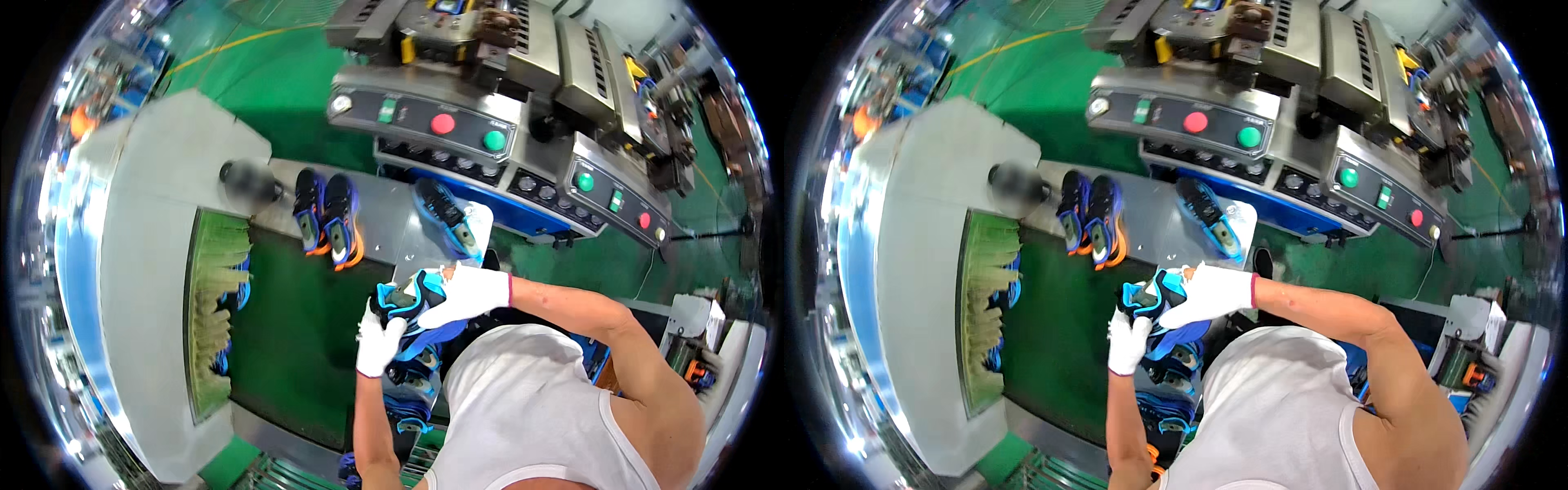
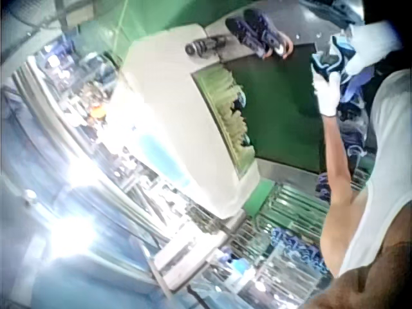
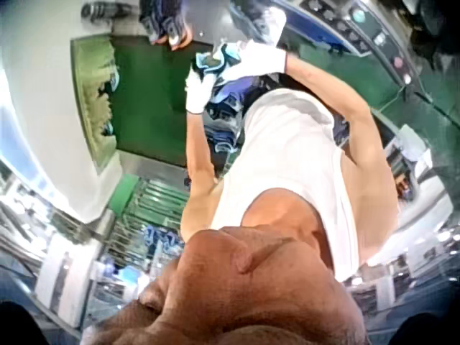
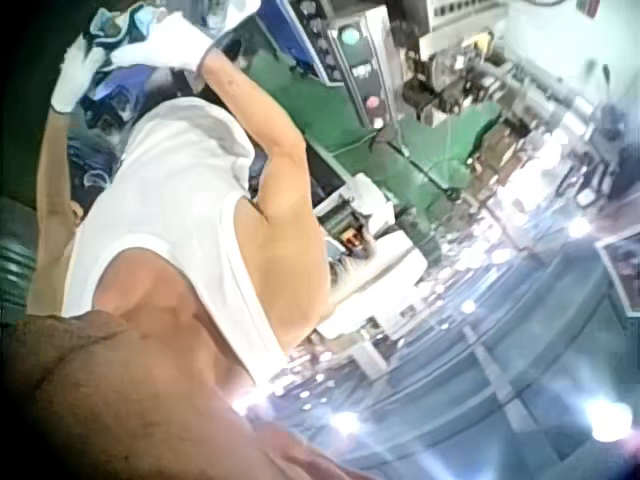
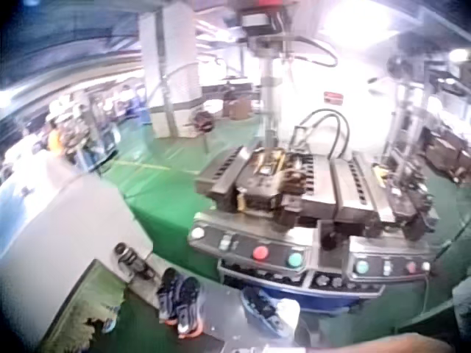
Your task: The person picks up shoes from a table, places them into a lasting machine to shape the heel and toe, and then places the shaped shoes into a heat-setting tunnel on a conveyor belt.
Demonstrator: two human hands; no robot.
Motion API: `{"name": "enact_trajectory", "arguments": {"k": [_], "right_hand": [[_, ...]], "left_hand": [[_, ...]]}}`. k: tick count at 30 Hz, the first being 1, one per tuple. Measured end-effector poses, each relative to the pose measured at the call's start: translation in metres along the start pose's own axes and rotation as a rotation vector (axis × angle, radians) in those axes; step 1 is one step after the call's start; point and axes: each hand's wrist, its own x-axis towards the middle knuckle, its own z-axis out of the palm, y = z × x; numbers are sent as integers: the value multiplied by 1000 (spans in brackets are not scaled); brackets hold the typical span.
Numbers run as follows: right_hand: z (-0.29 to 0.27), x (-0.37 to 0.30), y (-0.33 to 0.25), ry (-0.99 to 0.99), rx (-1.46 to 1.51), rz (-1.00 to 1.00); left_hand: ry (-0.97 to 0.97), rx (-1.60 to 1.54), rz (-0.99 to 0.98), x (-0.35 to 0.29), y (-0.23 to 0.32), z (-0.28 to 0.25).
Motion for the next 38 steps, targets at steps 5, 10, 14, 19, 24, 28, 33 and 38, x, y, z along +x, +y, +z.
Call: {"name": "enact_trajectory", "arguments": {"k": [5, 10, 14, 19, 24, 28, 33, 38], "right_hand": [[-28, -60, 24, 194, -104, 32], [-92, -105, 23, 170, -153, 177], [-136, -133, 40, 166, -108, 95], [-167, -163, 80, 163, 417, -128], [-204, -156, 84, 102, 461, -107], [-215, -140, 88, 300, 608, -69], [-212, -166, 102, 465, 1280, 88], [-223, -188, 95, 635, 1648, -315]], "left_hand": [[371, -13, -268, 35, 51, 106], [432, -200, -204, 89, 50, 161], [492, -240, -184, 122, 61, 195], [139, 711, 3, 166, 137, 198], [-304, 776, 362, 224, 250, 236], [-446, 977, 562, 267, 298, 248], [88, 613, 685, 333, 295, 189], [71, 866, 360, 471, 214, 157]]}}
